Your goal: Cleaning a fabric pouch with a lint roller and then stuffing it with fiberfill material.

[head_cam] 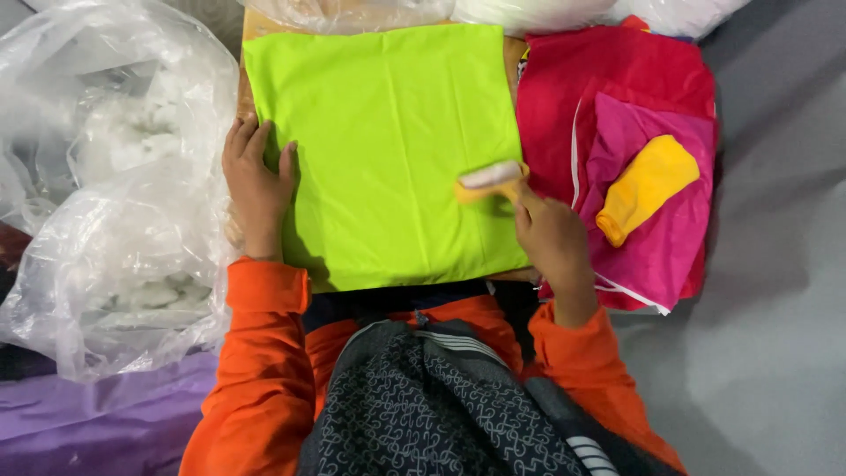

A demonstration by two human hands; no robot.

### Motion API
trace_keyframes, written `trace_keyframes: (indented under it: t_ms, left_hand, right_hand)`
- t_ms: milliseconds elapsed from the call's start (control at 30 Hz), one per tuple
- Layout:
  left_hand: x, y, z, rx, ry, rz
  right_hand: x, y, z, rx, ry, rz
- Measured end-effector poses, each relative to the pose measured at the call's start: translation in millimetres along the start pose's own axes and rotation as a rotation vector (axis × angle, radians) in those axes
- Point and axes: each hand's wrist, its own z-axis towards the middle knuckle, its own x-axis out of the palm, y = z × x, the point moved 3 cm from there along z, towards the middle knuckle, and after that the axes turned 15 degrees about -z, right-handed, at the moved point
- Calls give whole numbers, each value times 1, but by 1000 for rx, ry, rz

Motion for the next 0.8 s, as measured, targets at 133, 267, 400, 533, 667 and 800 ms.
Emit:
trace_keyframes:
  t_ms: [133, 267, 400, 533, 667, 800]
  left_hand:
    - [-4, -12, 1, -4, -33, 19]
    - [-2, -8, 1, 21, 26, -3]
    - [-3, -12, 1, 20, 25, -4]
    - [-4, -13, 1, 31, 20, -13]
    - [-7, -14, 0, -47, 18, 15]
    - [-3, -11, 1, -43, 2, 4]
  right_hand:
    - [27, 4, 128, -33, -194, 77]
    - [56, 12, 263, -194, -238, -13]
    - [46, 29, 278, -113, -152, -36]
    - [12, 31, 157, -66, -121, 85]
    - [-12, 17, 33, -11, 0, 93]
    - [-19, -13, -49, -5, 240, 127]
